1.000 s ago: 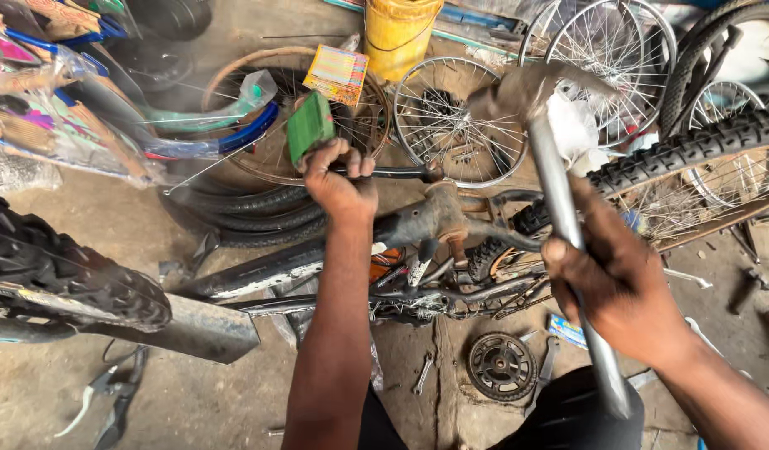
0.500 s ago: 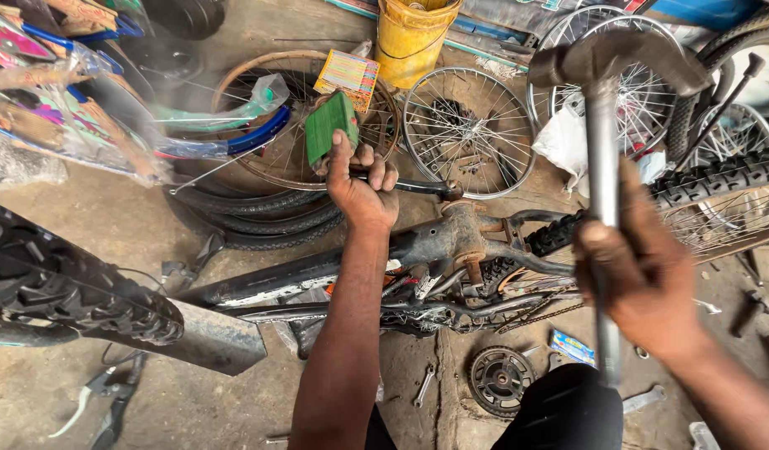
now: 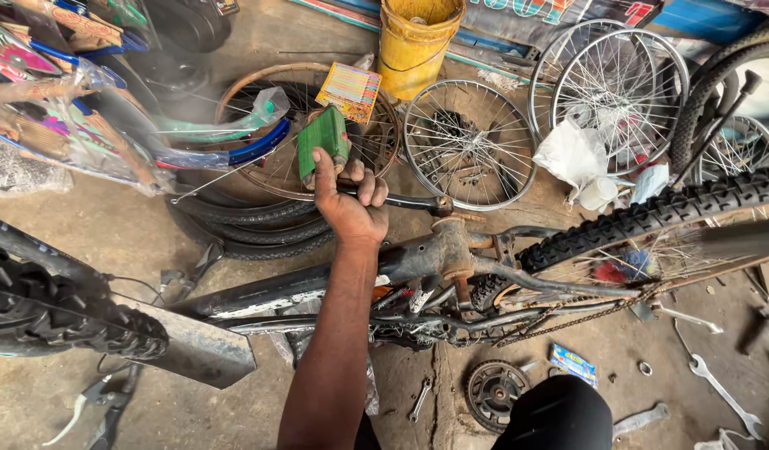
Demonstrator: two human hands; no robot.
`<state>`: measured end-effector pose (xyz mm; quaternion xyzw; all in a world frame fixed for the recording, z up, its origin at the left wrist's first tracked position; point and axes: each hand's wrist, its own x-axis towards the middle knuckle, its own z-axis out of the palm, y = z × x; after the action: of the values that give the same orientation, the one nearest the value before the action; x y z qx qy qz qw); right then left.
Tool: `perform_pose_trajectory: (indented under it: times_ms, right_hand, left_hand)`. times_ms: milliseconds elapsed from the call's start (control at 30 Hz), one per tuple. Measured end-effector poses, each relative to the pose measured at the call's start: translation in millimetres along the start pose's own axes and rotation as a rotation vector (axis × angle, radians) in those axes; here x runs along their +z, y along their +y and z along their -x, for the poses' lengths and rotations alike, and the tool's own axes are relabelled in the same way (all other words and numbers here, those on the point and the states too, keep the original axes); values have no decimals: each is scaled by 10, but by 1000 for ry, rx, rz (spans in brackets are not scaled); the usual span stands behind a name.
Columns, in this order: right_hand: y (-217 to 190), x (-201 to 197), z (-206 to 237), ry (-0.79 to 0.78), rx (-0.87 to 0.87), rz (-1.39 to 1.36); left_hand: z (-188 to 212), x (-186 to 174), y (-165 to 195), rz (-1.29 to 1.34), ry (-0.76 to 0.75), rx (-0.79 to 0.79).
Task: The person removes the bicycle chain and crankset from the frame using a wrench and hammer. They then use a green block to tap the bottom bracket area and continue to loosen and remove components from the bicycle's drivetrain.
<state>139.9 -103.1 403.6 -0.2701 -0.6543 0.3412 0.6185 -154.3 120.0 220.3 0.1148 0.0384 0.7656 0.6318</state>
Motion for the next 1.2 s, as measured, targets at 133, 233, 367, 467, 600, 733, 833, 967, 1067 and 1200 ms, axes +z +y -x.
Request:
perform_pose_trajectory:
  times_ms: [133,233,367,467,600,733,833,967,1067,1200]
  right_hand:
    - [547,603,-20,-277,882,614]
    - [591,535,-207,-60,1060,321]
    - [478,484,-327,-93,754,499]
    - [332,459,-228,-55,703,606]
    - [386,479,244,-9,502,477]
    - [702,445,574,63,403,380]
    - [974,410,529,107,438,454]
    - [1377,423,240,150,380,419]
    - [1627,391,76,153,379,332]
    - [1802,305,29,166,428,136]
  left_hand:
    - [-28,54,-1,24,-77,45]
    - [-59,46,11,9,-49,65]
    - [-74,-94,-30,19,-17,26]
    - [-108,-213,-49,-57,222,2]
    - [-7,-352,125,-133,430,4]
    - [190,-392,336,-876,258,626]
    - [236,-322,288,-1501,-88,724]
    - [89,-162,-61,-1285,-491,46]
    - [-79,-114,-278,-1405,-658,-87]
    - [-251,-174,-426,-1679,-902,-265]
